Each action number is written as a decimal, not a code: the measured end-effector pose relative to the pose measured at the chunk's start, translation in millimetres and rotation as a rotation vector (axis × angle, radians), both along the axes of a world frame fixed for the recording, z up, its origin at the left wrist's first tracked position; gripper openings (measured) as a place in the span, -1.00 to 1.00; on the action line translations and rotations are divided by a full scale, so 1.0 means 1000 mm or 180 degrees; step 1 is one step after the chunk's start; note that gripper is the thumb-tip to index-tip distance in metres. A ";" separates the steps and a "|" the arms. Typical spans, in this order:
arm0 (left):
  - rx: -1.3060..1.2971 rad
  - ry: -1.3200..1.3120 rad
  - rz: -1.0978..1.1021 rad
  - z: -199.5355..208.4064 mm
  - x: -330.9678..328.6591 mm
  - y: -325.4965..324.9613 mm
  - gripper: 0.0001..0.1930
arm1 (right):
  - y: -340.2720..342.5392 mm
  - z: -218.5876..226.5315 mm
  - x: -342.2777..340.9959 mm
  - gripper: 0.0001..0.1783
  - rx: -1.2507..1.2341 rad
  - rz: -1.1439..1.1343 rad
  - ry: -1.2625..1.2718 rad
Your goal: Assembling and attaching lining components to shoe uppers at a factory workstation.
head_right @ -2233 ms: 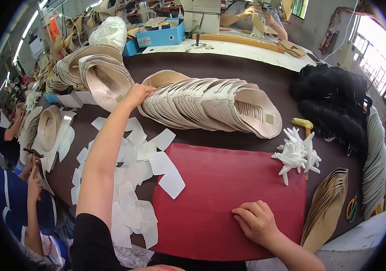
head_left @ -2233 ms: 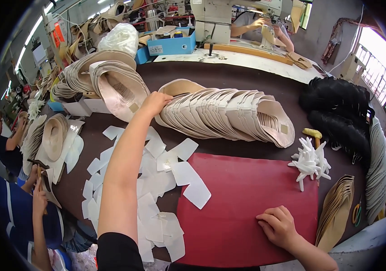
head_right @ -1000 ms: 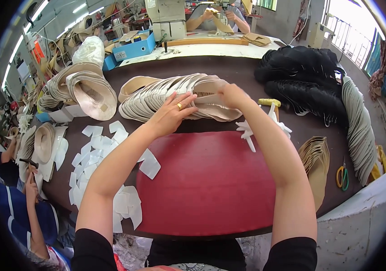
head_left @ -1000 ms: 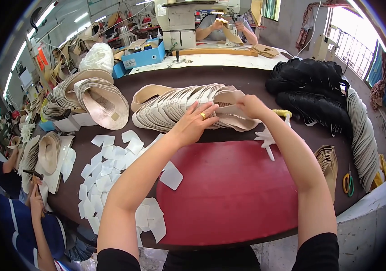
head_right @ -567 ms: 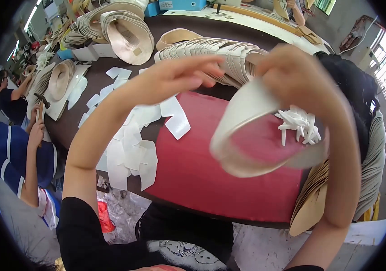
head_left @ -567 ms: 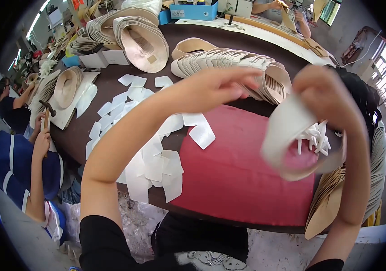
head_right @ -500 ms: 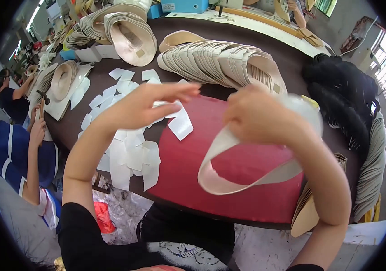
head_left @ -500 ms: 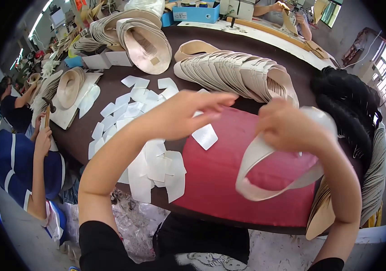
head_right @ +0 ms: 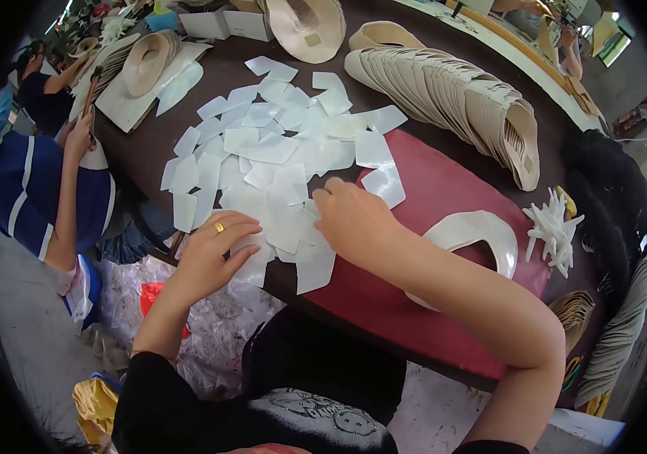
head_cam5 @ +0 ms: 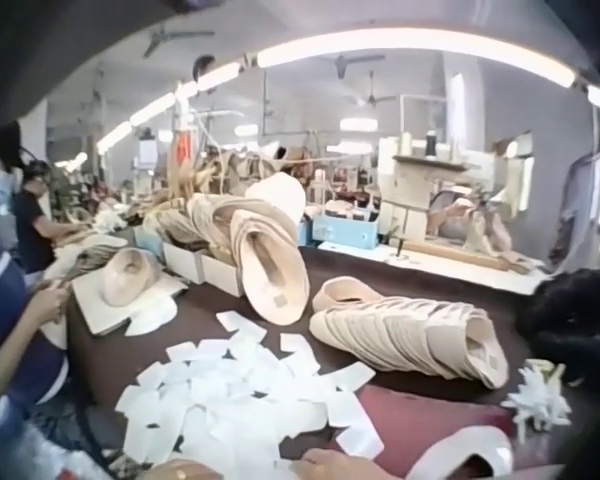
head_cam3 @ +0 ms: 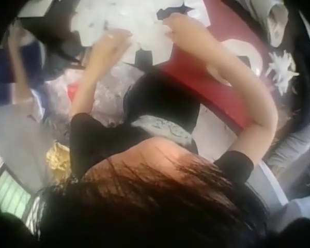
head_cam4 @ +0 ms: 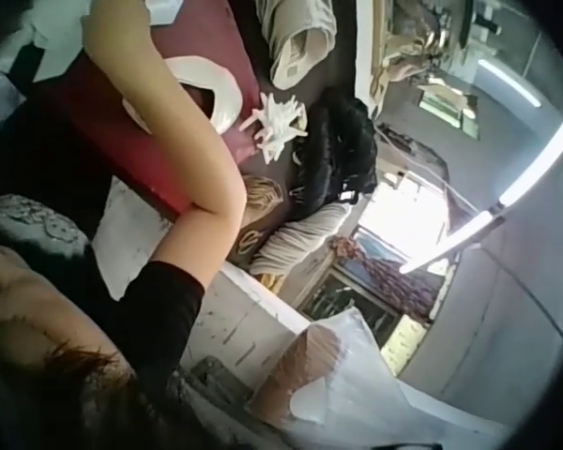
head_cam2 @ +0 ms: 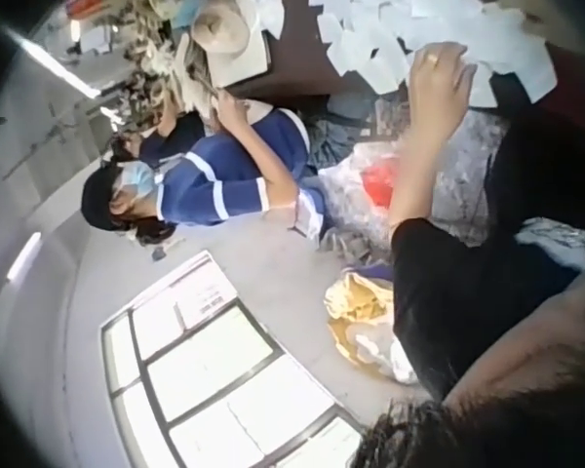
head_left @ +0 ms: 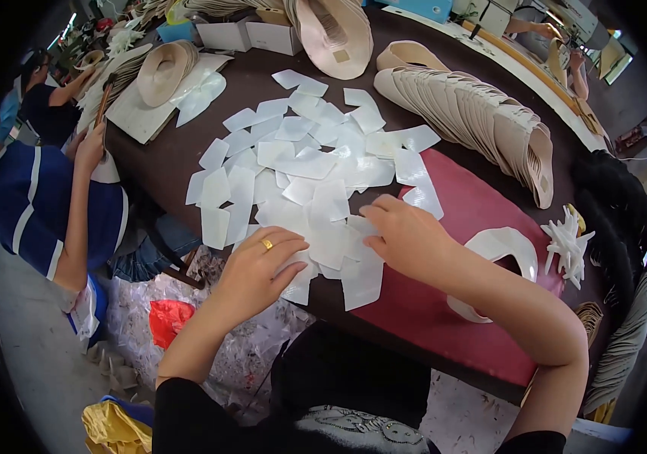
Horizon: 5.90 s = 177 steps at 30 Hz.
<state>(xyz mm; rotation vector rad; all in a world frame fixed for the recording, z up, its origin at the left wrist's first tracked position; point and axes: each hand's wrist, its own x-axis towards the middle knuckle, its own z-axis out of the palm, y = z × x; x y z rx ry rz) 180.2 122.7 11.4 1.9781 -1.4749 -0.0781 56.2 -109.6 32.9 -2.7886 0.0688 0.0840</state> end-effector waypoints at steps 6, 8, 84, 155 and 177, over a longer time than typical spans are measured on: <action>0.0117 -0.0470 -0.0290 -0.008 0.015 -0.016 -0.62 | 0.011 -0.009 0.014 -0.87 -0.0515 -0.0201 -0.0434; 0.0586 -0.0504 -0.0210 -0.012 0.018 -0.018 -0.59 | 0.016 -0.007 0.008 -0.89 -0.0600 -0.0099 -0.0551; -0.0653 0.4156 -0.2027 0.091 -0.172 -0.132 -0.86 | 0.034 0.158 -0.210 -0.64 -0.0123 -0.1467 -0.3157; -0.0137 0.1874 -0.0262 0.063 -0.097 -0.063 -0.68 | 0.042 0.064 -0.192 -0.84 0.1591 -0.2723 -0.1568; -0.0770 0.1807 -0.0778 0.080 -0.119 -0.053 -0.76 | 0.055 0.019 -0.157 -0.90 0.2694 -0.2420 -0.3391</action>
